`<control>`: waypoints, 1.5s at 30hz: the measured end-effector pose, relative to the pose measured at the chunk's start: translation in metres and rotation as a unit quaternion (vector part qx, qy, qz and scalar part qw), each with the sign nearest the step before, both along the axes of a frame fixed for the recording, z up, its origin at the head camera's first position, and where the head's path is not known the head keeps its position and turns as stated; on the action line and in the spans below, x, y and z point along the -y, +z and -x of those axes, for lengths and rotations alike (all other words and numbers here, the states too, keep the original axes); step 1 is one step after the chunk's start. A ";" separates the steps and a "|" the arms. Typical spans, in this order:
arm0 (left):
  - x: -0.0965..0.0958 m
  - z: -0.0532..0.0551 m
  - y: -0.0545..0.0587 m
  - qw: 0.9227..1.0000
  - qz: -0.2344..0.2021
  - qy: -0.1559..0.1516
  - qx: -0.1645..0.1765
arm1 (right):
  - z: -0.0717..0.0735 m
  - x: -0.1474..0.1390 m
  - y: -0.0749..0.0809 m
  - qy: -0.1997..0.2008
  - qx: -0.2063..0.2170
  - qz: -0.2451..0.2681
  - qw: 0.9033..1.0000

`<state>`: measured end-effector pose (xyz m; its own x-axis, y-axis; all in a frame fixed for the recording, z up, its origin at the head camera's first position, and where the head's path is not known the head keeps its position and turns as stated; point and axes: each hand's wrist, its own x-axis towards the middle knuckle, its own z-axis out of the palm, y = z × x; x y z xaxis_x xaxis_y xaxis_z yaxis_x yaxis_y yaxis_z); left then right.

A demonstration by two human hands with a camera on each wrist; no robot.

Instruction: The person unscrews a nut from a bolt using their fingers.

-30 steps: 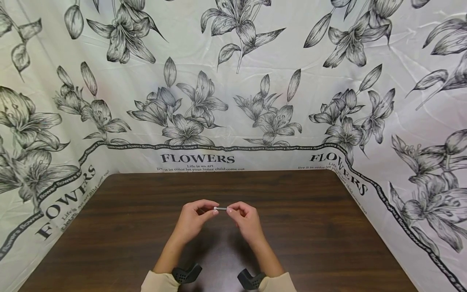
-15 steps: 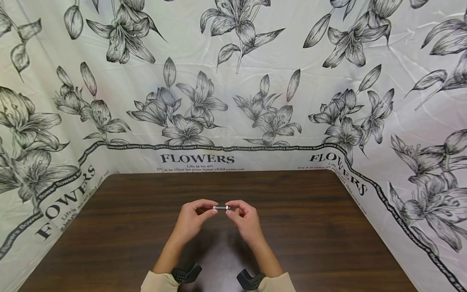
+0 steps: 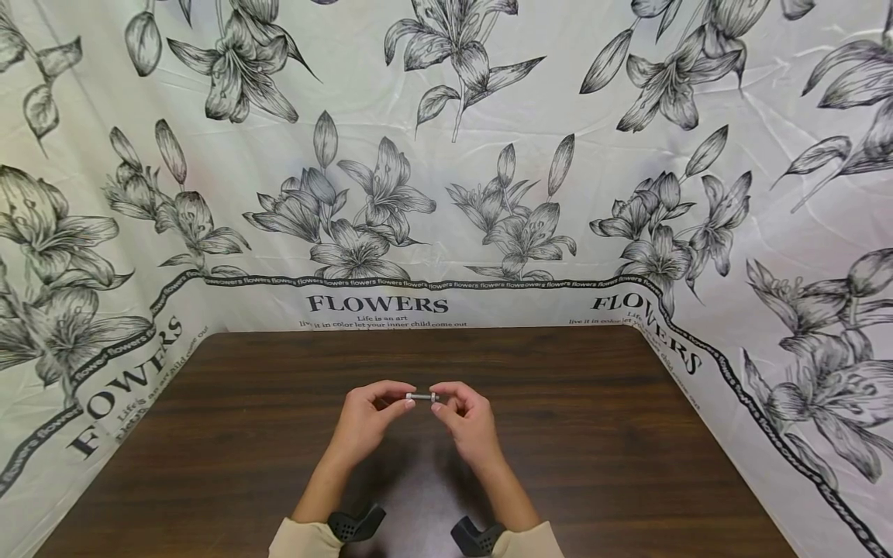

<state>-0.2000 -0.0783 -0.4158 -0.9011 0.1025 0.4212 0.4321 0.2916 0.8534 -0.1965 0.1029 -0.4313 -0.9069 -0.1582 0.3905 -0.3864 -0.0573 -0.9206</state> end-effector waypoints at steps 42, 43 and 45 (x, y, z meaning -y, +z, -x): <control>-0.002 0.009 -0.014 1.000 0.014 -0.006 0.006 | -0.003 0.004 0.009 -0.033 0.131 -0.027 0.990; -0.002 0.012 -0.019 1.000 0.013 -0.004 0.005 | -0.003 0.004 0.009 -0.032 0.132 -0.026 0.990; 0.000 0.016 -0.026 1.000 0.010 -0.005 0.003 | -0.003 0.005 0.008 -0.031 0.133 -0.022 0.990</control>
<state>-0.2156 -0.0783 -0.4414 -0.9028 0.1199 0.4129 0.4293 0.3041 0.8504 -0.1939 0.0983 -0.4232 -0.9853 -0.1103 0.1301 -0.1310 0.0005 -0.9914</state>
